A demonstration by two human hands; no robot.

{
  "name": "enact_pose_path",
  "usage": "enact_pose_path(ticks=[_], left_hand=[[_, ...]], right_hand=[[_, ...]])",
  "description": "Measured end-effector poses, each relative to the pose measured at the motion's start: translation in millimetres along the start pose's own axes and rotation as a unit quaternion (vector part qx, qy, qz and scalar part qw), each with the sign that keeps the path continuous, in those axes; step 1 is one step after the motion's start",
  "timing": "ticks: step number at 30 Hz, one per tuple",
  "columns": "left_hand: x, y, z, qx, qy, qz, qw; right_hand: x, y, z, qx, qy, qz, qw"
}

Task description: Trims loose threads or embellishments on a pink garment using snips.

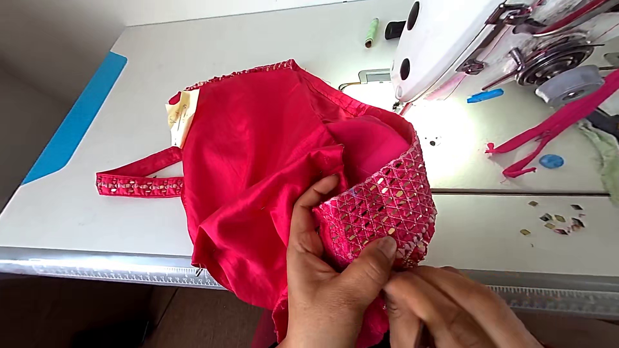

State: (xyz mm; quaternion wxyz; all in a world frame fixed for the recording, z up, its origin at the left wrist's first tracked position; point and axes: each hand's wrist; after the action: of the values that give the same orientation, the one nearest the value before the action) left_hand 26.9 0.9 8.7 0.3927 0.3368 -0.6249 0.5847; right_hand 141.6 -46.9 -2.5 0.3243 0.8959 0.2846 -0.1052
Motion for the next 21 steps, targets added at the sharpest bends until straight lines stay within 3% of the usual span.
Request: enact_pose_path(ticks=[2, 7, 11, 13, 17, 19, 21], left_hand=[[0.1, -0.7, 0.1, -0.003, 0.004, 0.017, 1.0], [-0.4, 1.3, 1.2, -0.021, -0.008, 0.009, 1.0], [-0.4, 3.4, 2.0, -0.041, -0.005, 0.004, 0.999], [-0.6, 3.4, 3.4, -0.052, -0.012, 0.002, 0.999], [-0.7, 4.7, 2.2, -0.032, -0.016, -0.026, 0.999], [-0.4, 7.3, 1.3, -0.036, -0.01, -0.023, 0.999], [-1.3, 10.2, 0.6, -0.05, -0.012, -0.023, 0.998]], right_hand=[[1.1, -2.1, 1.0, 0.005, 0.004, -0.014, 1.0], [1.4, -2.0, -1.6, 0.029, -0.123, -0.111, 0.986], [3.4, 3.4, -3.1, 0.004, -0.125, -0.12, 0.985], [2.8, 7.1, -2.3, -0.015, -0.199, -0.213, 0.956], [10.9, 24.0, -5.2, -0.049, -0.306, -0.422, 0.852], [21.8, 40.2, -4.8, -0.043, -0.302, -0.345, 0.887], [42.3, 60.8, -3.3, -0.012, -0.295, -0.163, 0.942]])
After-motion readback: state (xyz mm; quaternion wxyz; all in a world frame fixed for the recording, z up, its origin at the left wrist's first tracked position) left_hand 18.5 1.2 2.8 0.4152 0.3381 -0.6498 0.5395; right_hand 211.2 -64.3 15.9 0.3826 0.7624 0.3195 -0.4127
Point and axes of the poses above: each hand's wrist, its own z-axis away from the middle knuckle, its own y-axis out of the back of the hand, x = y × z, and after that the axes turned 2 degrees about x, right-handed
